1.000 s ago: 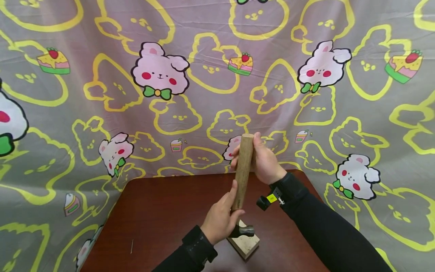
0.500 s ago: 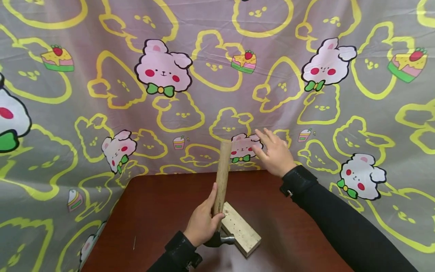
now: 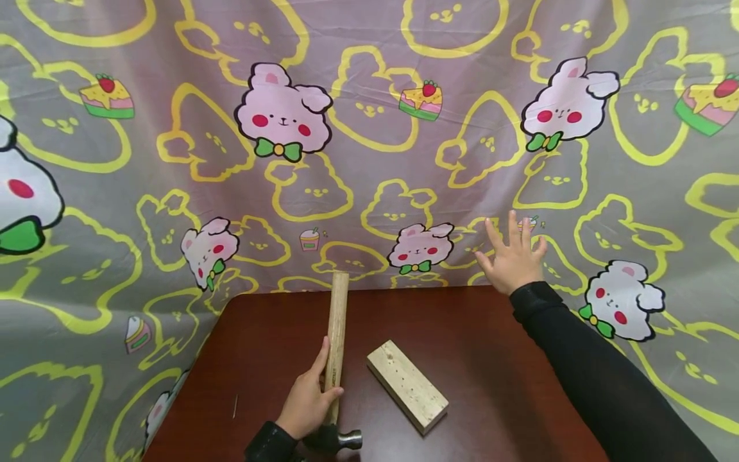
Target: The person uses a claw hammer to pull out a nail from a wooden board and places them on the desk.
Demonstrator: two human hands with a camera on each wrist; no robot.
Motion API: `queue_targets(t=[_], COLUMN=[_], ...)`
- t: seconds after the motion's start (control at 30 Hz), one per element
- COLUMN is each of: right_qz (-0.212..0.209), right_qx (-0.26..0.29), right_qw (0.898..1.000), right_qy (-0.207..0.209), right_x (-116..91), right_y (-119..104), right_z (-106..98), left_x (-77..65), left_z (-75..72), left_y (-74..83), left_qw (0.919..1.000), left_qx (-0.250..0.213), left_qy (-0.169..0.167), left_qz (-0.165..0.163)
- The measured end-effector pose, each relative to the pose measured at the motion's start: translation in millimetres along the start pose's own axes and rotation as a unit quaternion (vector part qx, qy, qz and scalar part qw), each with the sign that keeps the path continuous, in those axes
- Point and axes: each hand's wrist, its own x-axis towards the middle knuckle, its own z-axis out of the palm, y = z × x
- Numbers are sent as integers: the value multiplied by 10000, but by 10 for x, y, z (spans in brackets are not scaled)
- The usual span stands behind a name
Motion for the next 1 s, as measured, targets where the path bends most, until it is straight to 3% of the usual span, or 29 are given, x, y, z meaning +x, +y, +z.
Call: queue_targets(t=[0.23,0.4,0.67,0.8,1.0], right_qz=[272,492,420,475,568], right_qx=[-280,-208,-13,-9,45], right_qw=[9989,9979,9982,9981,9974], right_qy=[-277,-360,-424,-395,-444], right_x=[-103,-157,-204,-212,-246], right_y=[296,361,402,423,442], right_z=[120,204,281,268,252], left_x=[-90,-96,-94,-67,-49], left_z=[32,88,133,118,114], left_y=[-248,-447,-781,-870,-899], left_qw=[9959,9941,9856,9866,9878], left_qx=[-611,-713,-1040,-786,263], left_qy=[-326,-278,-373,-349,-251], left_qz=[-588,-770,-1279,-1389,-1513])
